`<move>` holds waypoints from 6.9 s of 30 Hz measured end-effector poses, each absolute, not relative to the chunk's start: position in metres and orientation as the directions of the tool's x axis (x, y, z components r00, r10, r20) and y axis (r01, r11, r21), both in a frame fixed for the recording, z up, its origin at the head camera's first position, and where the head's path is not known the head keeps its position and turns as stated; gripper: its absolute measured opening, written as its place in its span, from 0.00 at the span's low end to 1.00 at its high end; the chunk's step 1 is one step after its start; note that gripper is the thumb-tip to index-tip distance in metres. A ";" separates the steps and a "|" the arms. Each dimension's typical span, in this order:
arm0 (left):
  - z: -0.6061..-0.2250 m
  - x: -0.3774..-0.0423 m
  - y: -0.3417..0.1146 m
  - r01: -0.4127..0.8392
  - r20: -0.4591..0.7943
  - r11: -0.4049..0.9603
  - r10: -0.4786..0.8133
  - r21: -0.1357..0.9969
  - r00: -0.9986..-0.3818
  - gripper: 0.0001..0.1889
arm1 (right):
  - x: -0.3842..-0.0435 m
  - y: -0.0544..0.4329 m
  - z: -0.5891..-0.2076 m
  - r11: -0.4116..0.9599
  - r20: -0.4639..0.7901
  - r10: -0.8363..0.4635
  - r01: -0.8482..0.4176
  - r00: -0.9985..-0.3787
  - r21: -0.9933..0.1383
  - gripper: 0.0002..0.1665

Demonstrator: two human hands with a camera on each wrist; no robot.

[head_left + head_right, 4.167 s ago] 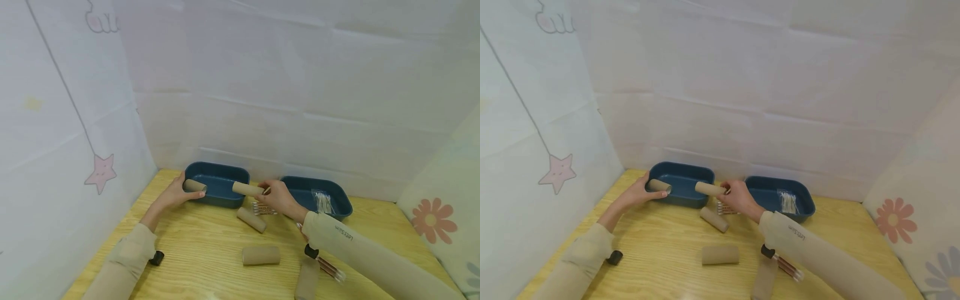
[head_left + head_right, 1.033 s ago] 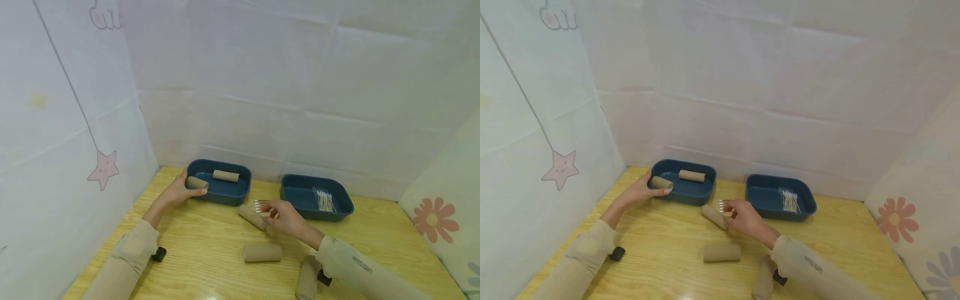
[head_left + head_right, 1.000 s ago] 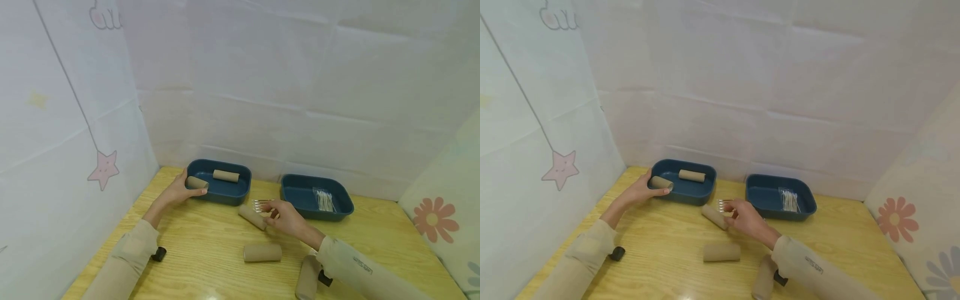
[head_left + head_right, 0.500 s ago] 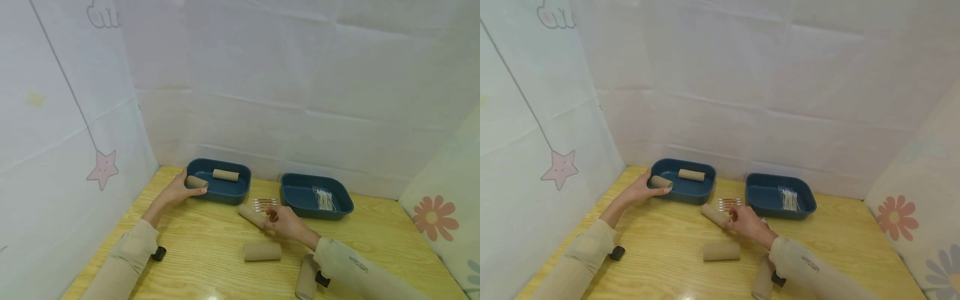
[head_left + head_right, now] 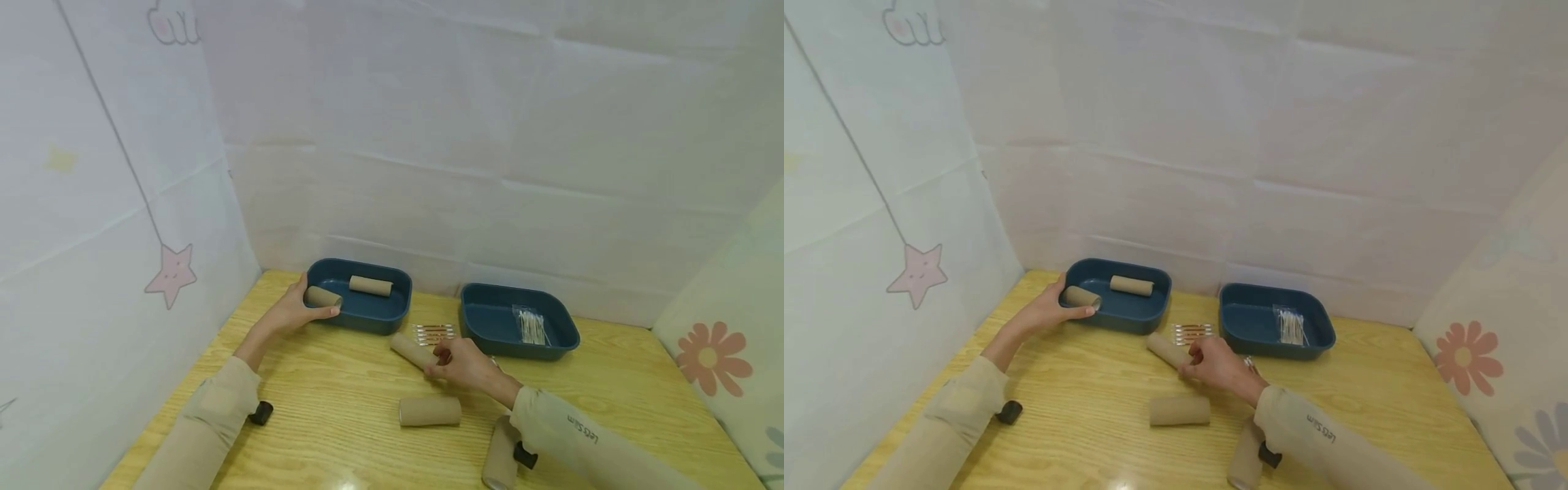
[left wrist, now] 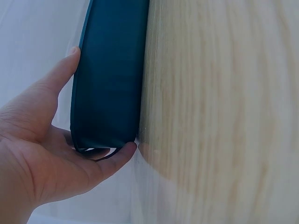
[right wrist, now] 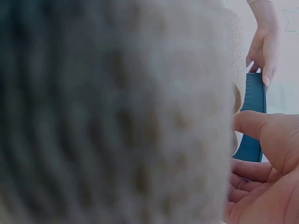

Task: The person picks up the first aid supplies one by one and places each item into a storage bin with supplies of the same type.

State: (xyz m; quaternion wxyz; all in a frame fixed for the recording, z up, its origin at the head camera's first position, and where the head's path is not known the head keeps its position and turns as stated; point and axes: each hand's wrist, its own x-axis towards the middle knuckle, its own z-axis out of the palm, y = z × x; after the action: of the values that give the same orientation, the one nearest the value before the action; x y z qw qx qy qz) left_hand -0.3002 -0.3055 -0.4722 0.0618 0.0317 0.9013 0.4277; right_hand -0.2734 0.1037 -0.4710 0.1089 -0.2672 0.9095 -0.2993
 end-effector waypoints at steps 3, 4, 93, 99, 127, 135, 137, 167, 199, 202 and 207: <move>-0.471 -0.300 -0.305 0.003 -0.087 0.634 0.112 0.773 -0.990 0.70 | -0.273 0.104 -0.471 0.669 -0.024 -0.562 -0.438 -0.826 -0.600 0.16; -0.471 -0.300 -0.305 0.002 -0.089 0.635 0.112 0.773 -0.990 0.70 | -0.273 0.104 -0.471 0.667 -0.021 -0.565 -0.442 -0.825 -0.599 0.15; -0.479 -0.301 -0.307 0.020 -0.081 0.649 0.125 0.760 -0.989 0.71 | -0.296 0.100 -0.401 0.656 0.149 -0.464 -0.452 -0.873 -0.604 0.18; -0.478 -0.302 -0.306 0.009 -0.085 0.647 0.114 0.763 -0.990 0.71 | -0.309 0.096 -0.402 0.650 0.153 -0.428 -0.421 -0.891 -0.632 0.18; -0.475 -0.297 -0.301 0.012 -0.076 0.635 0.111 0.772 -0.991 0.70 | -0.343 0.061 -0.418 0.522 0.085 -0.410 -0.310 -0.908 -0.795 0.19; -0.474 -0.297 -0.300 0.013 -0.074 0.649 0.107 0.761 -0.992 0.70 | -0.348 0.044 -0.421 0.502 0.055 -0.410 -0.276 -0.910 -0.819 0.21; -0.474 -0.297 -0.300 0.012 -0.072 0.649 0.103 0.761 -0.992 0.70 | -0.349 0.038 -0.422 0.505 0.061 -0.411 -0.283 -0.910 -0.815 0.20; -0.475 -0.301 -0.289 0.017 -0.083 0.641 0.126 0.767 -0.989 0.70 | -0.319 0.040 -0.399 0.499 0.100 -0.559 -0.431 -0.823 -0.752 0.09; -0.471 -0.304 -0.298 0.013 -0.083 0.633 0.121 0.774 -0.989 0.71 | -0.238 0.103 -0.409 0.391 0.025 -0.635 -0.349 -0.772 -0.852 0.15; -0.472 -0.303 -0.297 0.010 -0.087 0.629 0.124 0.777 -0.988 0.71 | -0.232 0.111 -0.416 0.385 0.011 -0.629 -0.324 -0.777 -0.864 0.15; -0.472 -0.302 -0.295 0.007 -0.089 0.628 0.121 0.778 -0.989 0.71 | -0.223 0.120 -0.423 0.356 0.037 -0.646 -0.344 -0.762 -0.869 0.15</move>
State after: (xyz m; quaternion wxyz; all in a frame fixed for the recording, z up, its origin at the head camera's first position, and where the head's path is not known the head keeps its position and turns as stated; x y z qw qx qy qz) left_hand -0.3016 -0.2954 -0.4720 0.0663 0.0356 0.8997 0.4299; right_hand -0.2228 0.1198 -0.4231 0.1585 -0.3063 0.8079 -0.4778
